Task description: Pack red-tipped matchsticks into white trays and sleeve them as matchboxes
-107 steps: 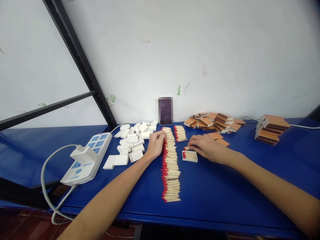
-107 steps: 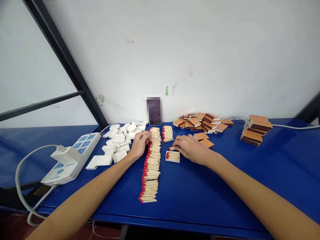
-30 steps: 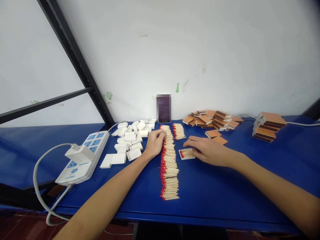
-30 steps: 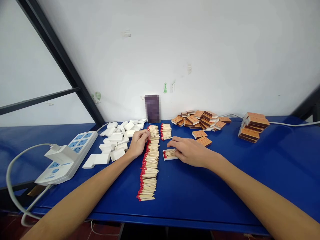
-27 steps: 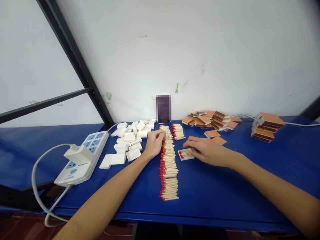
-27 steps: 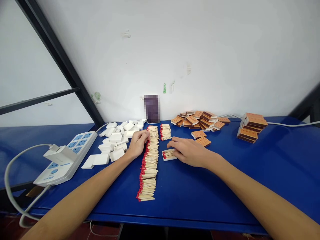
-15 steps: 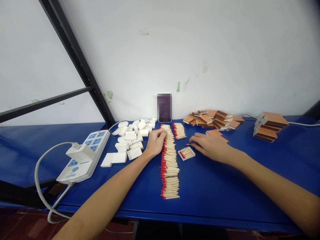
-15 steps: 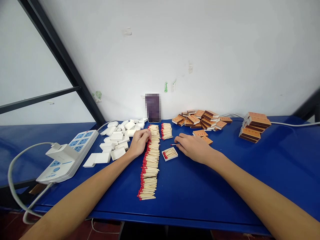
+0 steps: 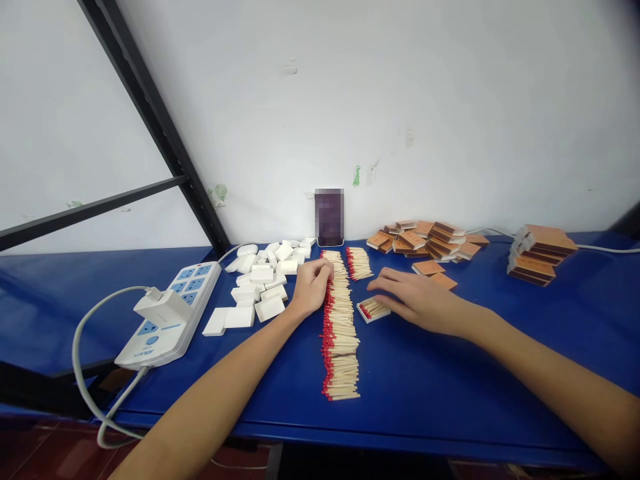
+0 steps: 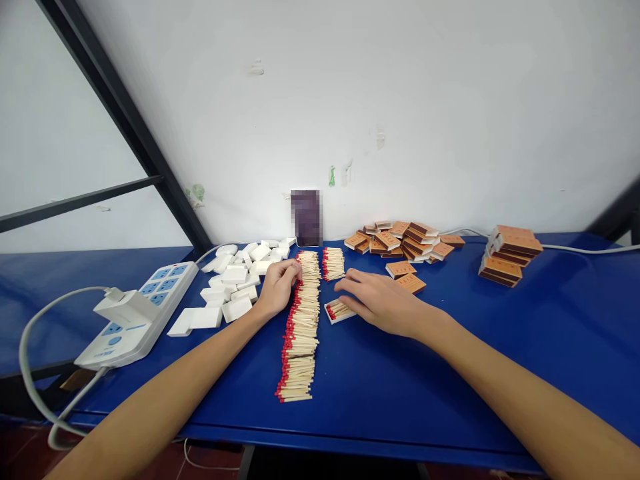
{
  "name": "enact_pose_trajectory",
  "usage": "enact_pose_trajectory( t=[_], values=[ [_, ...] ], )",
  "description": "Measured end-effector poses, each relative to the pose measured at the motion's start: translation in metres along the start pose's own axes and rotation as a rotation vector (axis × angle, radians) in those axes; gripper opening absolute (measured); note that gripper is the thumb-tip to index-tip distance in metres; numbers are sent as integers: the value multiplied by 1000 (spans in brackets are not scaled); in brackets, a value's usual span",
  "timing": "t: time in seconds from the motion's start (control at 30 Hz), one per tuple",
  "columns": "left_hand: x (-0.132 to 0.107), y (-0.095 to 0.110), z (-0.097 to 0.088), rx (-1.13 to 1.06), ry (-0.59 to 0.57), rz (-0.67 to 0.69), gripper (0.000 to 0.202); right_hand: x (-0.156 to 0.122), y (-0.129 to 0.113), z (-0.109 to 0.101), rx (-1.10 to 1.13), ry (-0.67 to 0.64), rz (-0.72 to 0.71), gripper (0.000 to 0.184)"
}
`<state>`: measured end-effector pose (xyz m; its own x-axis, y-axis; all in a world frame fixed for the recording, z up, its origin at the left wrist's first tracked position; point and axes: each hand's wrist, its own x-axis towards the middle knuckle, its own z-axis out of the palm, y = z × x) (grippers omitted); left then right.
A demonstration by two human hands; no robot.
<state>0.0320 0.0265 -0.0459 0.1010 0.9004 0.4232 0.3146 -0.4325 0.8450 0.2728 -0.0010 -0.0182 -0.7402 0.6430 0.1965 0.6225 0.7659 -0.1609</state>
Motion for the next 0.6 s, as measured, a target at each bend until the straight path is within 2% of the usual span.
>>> enact_pose_trajectory(
  t=[0.13, 0.37, 0.6],
  values=[
    [0, 0, 0, 2, -8, 2, 35, -1, -2, -2, 117, -30, -16, 37],
    [0, 0, 1, 7, -18, 1, 35, 0, 5, -2, 128, -73, 91, 23],
    [-1, 2, 0, 67, -36, 34, 33, 0, 6, -3, 167, -101, 106, 25]
  ],
)
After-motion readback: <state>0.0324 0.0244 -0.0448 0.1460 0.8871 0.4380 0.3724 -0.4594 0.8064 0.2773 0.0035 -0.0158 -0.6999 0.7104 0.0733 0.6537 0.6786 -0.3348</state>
